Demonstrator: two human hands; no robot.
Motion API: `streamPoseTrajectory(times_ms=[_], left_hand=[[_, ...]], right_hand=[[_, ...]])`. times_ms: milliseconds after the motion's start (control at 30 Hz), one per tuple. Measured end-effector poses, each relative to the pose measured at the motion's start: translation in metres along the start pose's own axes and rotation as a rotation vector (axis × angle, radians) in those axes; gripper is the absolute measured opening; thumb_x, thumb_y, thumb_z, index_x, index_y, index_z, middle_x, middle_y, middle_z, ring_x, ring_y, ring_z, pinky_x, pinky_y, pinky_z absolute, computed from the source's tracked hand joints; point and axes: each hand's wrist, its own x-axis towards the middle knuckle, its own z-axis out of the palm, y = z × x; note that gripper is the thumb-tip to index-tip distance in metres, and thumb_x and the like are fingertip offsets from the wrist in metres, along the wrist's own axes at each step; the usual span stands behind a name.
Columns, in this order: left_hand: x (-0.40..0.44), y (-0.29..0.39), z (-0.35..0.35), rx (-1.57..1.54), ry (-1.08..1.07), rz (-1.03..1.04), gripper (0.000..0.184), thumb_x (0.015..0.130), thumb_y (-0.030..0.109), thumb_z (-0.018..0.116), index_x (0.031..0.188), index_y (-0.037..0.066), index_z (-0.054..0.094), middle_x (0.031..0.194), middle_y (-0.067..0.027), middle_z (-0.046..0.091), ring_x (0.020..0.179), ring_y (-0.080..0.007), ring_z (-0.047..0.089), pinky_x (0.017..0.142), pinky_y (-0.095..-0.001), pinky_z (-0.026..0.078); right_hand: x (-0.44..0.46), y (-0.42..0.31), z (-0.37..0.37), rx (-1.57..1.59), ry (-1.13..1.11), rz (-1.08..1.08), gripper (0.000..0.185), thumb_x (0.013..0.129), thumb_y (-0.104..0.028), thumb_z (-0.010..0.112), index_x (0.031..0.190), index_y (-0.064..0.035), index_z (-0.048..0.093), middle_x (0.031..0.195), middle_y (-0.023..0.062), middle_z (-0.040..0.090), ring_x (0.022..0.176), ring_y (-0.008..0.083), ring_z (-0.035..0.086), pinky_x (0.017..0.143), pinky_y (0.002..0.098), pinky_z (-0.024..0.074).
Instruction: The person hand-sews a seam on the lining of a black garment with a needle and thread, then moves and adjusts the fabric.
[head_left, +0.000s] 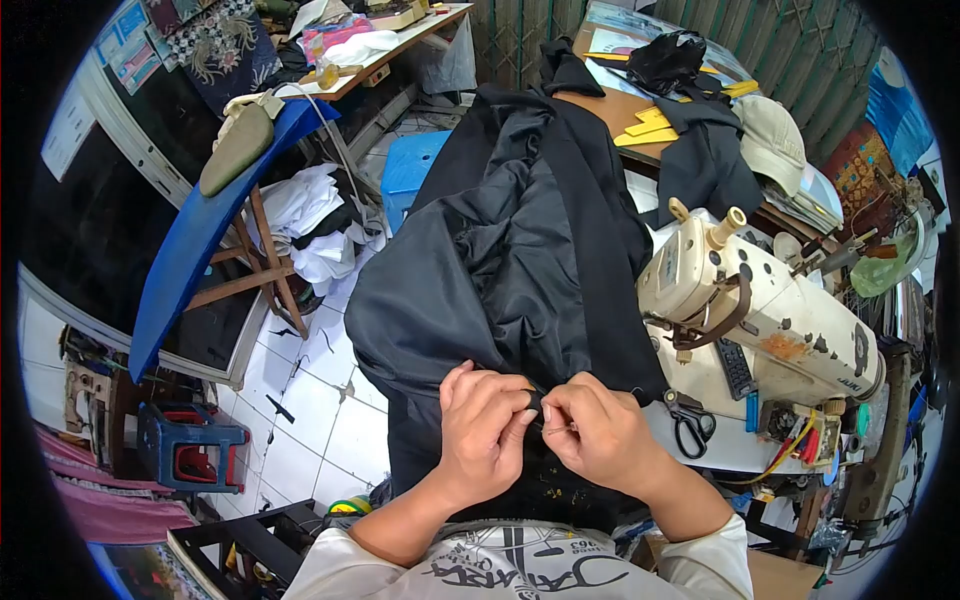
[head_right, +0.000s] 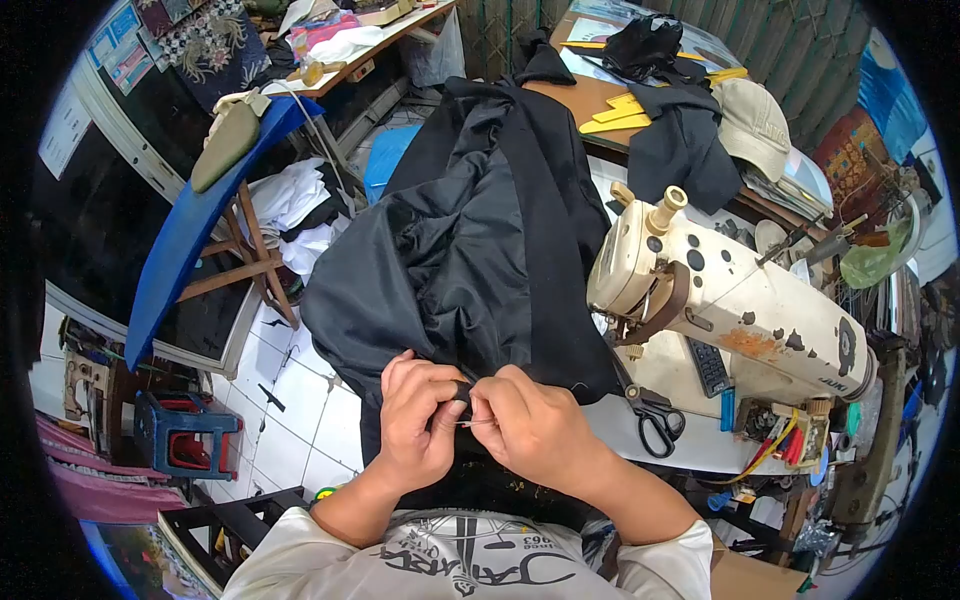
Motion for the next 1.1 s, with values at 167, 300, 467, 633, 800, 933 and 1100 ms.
streamPoseTrajectory(times_ms=[167,300,467,633,800,933,1100], left_hand=[[-0.004,-0.018,0.000,-0.377,-0.002,-0.226,0.007,0.092,0.010,0.062,0.092,0.003,0.061,0.100,-0.0096,0.066,0.095,-0.0277,0.060,0.102,-0.0453,0.035],[-0.003,-0.020,-0.003,-0.534,-0.035,-0.218,0.008,0.095,0.011,0.060,0.093,0.003,0.062,0.100,-0.0080,0.065,0.095,-0.0233,0.058,0.102,-0.0416,0.034],[-0.004,-0.020,-0.003,-0.569,-0.041,-0.219,0.008,0.095,0.011,0.060,0.093,0.004,0.062,0.100,-0.0076,0.065,0.094,-0.0225,0.056,0.101,-0.0402,0.033],[-0.005,-0.021,-0.004,-0.513,-0.077,-0.204,0.007,0.094,0.011,0.060,0.094,0.004,0.063,0.100,-0.0071,0.065,0.095,-0.0228,0.056,0.102,-0.0417,0.032],[-0.005,-0.019,-0.003,-0.458,-0.070,-0.175,0.007,0.094,0.011,0.061,0.094,0.004,0.064,0.100,-0.0075,0.065,0.095,-0.0239,0.057,0.103,-0.0436,0.032],[-0.004,-0.018,-0.004,-0.420,-0.068,-0.163,0.006,0.092,0.009,0.061,0.094,0.004,0.064,0.100,-0.0082,0.065,0.094,-0.0251,0.057,0.103,-0.0444,0.033],[-0.003,-0.015,-0.004,-0.392,-0.066,-0.154,0.005,0.091,0.007,0.062,0.094,0.004,0.064,0.100,-0.0081,0.065,0.094,-0.0254,0.057,0.103,-0.0448,0.033]], right_hand=[[-0.006,-0.007,-0.009,0.384,0.048,0.055,0.012,0.084,0.001,0.067,0.092,-0.0011,0.058,0.075,0.0084,0.059,0.048,0.0150,0.053,0.045,0.0271,0.0429],[0.001,0.001,-0.012,0.307,0.007,0.131,0.012,0.086,-0.001,0.067,0.098,-0.0015,0.069,0.077,0.0085,0.062,0.053,0.0188,0.058,0.049,0.0282,0.0461],[0.001,-0.002,-0.006,0.219,0.028,0.183,0.017,0.084,-0.001,0.070,0.100,-0.0031,0.073,0.075,0.0078,0.064,0.054,0.0198,0.060,0.050,0.0290,0.0472],[0.003,-0.006,-0.007,0.171,0.012,0.193,0.022,0.080,0.001,0.074,0.101,-0.0059,0.074,0.072,0.0069,0.065,0.055,0.0199,0.062,0.049,0.0293,0.0476],[0.004,-0.007,-0.008,0.161,-0.001,0.203,0.020,0.080,0.000,0.074,0.100,-0.0055,0.074,0.073,0.0068,0.065,0.055,0.0197,0.062,0.049,0.0295,0.0481],[0.003,-0.007,-0.007,0.162,-0.002,0.211,0.020,0.081,0.000,0.074,0.099,-0.0056,0.074,0.073,0.0066,0.065,0.055,0.0197,0.062,0.050,0.0295,0.0482],[0.004,-0.008,-0.010,0.147,-0.040,0.235,0.019,0.081,-0.001,0.073,0.099,-0.0059,0.074,0.073,0.0063,0.065,0.055,0.0198,0.062,0.049,0.0298,0.0479]])
